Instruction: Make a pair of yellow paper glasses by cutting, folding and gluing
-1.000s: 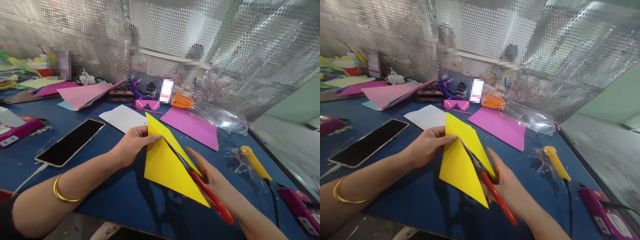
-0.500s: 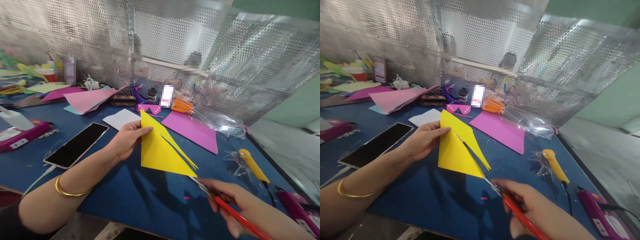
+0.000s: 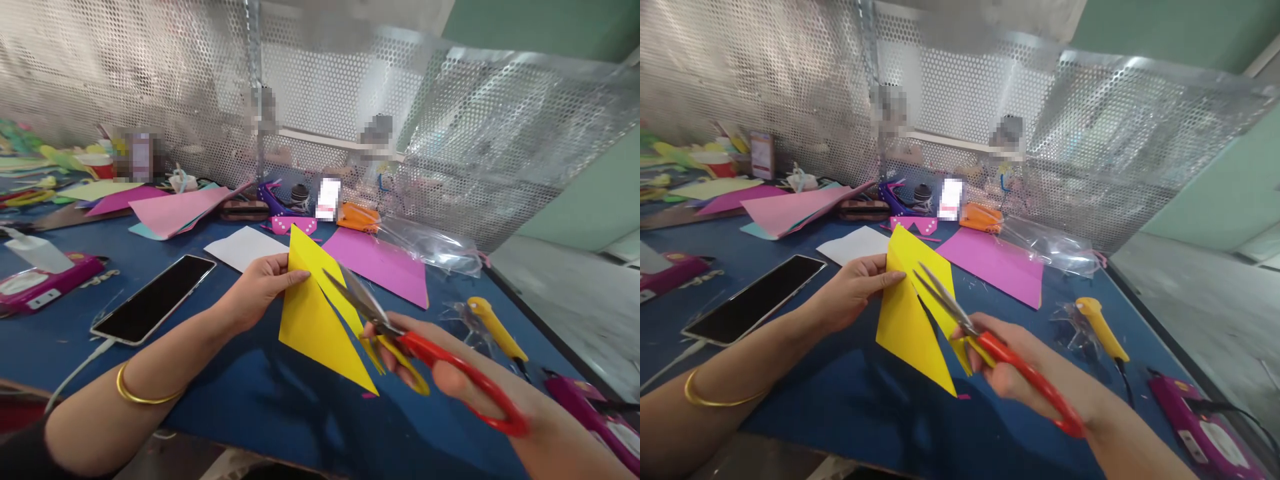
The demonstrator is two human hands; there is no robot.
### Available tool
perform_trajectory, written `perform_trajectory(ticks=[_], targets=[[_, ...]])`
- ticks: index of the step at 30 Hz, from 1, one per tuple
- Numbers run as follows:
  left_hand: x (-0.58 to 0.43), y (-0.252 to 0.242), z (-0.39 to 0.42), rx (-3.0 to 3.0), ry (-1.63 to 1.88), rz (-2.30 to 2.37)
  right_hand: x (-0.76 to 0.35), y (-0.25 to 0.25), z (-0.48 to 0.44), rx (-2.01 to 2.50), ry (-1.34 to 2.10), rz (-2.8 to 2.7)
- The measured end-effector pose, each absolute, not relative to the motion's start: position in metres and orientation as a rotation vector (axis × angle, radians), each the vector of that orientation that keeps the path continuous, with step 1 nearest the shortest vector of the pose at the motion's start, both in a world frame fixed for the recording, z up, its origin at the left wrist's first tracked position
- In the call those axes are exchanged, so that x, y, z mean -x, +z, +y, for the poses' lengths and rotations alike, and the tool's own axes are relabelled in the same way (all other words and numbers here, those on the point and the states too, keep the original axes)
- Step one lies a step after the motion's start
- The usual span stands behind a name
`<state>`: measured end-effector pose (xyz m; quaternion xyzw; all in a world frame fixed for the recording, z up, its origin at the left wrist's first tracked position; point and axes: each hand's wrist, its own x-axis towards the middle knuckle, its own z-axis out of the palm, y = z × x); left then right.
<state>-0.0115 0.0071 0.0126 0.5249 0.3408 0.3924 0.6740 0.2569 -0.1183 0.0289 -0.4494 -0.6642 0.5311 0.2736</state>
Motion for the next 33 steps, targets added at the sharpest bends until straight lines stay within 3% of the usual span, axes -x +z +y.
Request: perform_trajectory(ticks=[13, 33], targets=[[0.018, 0.012, 0.016, -1.192, 0.901, 0.868, -0.262, 0.01, -0.094, 1.134, 1.719, -1.722], [0.014, 0.009, 0.013, -1.149, 0.875, 0.885, -0.254, 0.02, -0.105, 1.207, 1.587, -1.662]])
